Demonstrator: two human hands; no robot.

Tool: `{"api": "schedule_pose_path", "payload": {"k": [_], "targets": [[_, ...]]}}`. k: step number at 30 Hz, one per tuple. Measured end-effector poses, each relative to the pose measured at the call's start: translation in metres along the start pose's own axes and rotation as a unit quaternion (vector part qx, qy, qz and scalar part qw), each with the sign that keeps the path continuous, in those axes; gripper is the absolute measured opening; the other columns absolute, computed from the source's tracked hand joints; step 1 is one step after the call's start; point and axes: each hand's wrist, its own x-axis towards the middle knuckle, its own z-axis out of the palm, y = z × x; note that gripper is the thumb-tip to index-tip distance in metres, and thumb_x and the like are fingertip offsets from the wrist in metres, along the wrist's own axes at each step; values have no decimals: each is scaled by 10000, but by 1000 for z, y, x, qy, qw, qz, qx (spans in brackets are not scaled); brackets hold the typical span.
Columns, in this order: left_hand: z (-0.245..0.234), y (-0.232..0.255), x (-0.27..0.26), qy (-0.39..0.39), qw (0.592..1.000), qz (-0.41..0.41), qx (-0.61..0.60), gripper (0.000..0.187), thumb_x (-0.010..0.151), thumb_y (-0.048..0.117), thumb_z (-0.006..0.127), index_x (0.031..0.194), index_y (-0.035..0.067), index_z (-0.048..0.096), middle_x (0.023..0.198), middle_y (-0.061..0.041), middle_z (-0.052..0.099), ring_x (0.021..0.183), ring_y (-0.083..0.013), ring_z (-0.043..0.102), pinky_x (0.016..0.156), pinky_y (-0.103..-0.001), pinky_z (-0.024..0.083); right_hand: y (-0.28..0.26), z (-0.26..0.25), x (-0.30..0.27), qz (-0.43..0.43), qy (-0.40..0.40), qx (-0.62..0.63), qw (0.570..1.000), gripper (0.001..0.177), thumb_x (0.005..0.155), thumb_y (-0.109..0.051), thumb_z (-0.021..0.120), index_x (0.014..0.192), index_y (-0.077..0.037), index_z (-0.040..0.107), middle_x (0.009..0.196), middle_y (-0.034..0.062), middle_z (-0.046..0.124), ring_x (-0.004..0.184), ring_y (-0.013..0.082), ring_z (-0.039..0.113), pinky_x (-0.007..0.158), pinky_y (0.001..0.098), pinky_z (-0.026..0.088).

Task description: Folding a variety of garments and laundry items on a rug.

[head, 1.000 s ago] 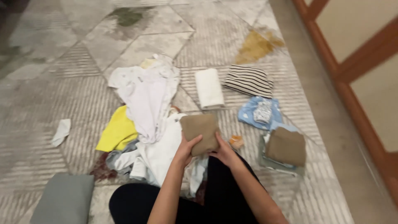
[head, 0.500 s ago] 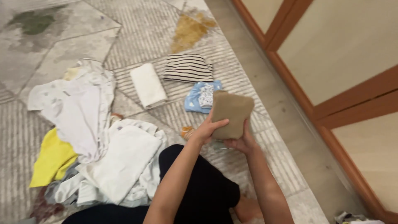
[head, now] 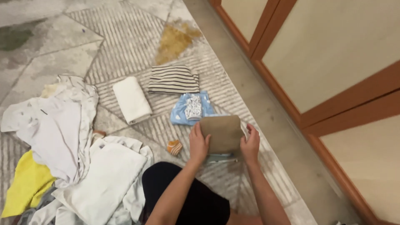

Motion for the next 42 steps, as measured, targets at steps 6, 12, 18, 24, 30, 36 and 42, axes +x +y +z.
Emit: {"api": "schedule_pose_path", "payload": {"k": [6,12,18,24,30,36,42], "targets": [[44,20,5,0,958,261,120,664,903,104,546,1526,-44,369,1644,-227,303,1528,-397,296,1254,-495,277,-60,41,5,-212,-92,-10,973,333,962,-24,542,1243,-122,692,1323,77,712,1276,295,694,1113,343,525],[58,-30,-8,-134,963,159,170,738,907,239,619,1549,10,336,1656,-163,225,1505,-351,243,1184,-485,251,8,90,2,-214,-96,-314,920,536,1009,-405,500,1504,-200,495,1585,56,439,1471,309,353,1183,618,225],[99,-89,-9,-133,955,223,141,790,887,208,642,1539,-87,308,1673,-252,202,1533,-403,285,1228,-436,307,13,97,-1,-171,-95,-367,909,728,962,-609,452,1599,-280,328,1692,36,245,1539,341,223,1128,767,106],[-18,-84,-17,-120,990,70,33,731,881,23,520,1575,-99,325,1605,-321,305,1364,-459,457,1127,-498,417,13,97,-14,-192,-41,-353,915,875,891,-681,478,1614,-220,303,1708,69,218,1542,398,186,1116,797,80],[-134,-246,-57,186,977,-93,52,370,864,10,457,1165,-35,668,1477,-329,509,1402,-424,484,1163,-445,391,10,103,-34,-159,-39,-321,933,845,972,-629,472,1641,-145,291,1733,159,175,1589,420,121,1147,816,51],[-282,-274,-160,322,883,-214,266,377,930,25,521,1293,-64,575,1456,-351,473,1373,-491,429,1175,-511,304,-22,139,-57,-185,-26,-299,936,873,897,-335,619,1610,25,267,1687,333,122,1554,500,97,1066,838,62],[-310,-263,-201,331,876,-308,167,564,819,16,649,1356,-52,491,1280,-279,568,1176,-458,510,1031,-501,391,-113,254,-113,-259,-331,-50,906,405,891,-161,648,1272,-27,620,1276,255,655,1221,407,591,1029,440,460]]}}
